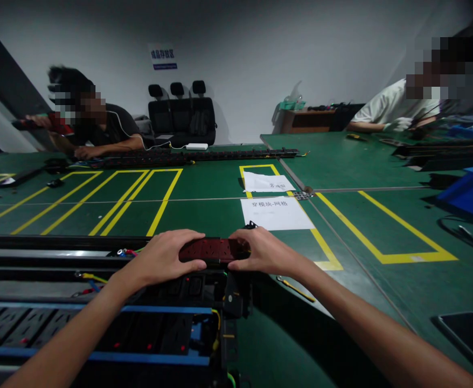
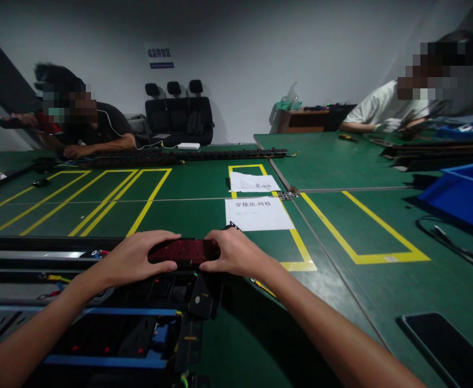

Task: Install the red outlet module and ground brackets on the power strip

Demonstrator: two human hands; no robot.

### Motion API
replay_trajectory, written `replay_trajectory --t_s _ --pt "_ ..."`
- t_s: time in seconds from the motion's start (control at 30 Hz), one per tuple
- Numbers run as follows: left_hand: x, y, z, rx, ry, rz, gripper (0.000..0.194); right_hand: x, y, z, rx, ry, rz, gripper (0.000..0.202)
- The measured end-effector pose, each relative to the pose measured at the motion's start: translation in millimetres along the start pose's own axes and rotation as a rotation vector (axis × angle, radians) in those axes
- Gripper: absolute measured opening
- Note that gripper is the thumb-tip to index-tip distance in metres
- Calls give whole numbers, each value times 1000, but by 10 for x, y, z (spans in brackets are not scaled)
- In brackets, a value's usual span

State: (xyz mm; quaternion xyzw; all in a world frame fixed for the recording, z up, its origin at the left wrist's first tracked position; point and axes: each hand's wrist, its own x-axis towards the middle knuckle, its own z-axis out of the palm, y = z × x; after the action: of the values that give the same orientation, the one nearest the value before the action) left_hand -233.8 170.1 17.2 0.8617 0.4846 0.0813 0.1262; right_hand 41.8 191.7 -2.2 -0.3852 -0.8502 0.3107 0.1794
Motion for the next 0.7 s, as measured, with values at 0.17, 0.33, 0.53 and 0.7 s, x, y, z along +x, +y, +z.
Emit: replay_trajectory --t_s 0.17,0.33,0.53,0.7 --pt "-20 -15 25 4 9 3 64 82 -47 76 -37 -13 -27 23" --pt "-33 -23 27 5 18 -4 65 74 36 20 59 -39 -19 68" --pt "-38 -26 23 -13 8 -12 64 45 66 -83 82 -33 36 21" --pt "-34 -30 31 -34 35 4 64 111 45 92 7 45 17 16"
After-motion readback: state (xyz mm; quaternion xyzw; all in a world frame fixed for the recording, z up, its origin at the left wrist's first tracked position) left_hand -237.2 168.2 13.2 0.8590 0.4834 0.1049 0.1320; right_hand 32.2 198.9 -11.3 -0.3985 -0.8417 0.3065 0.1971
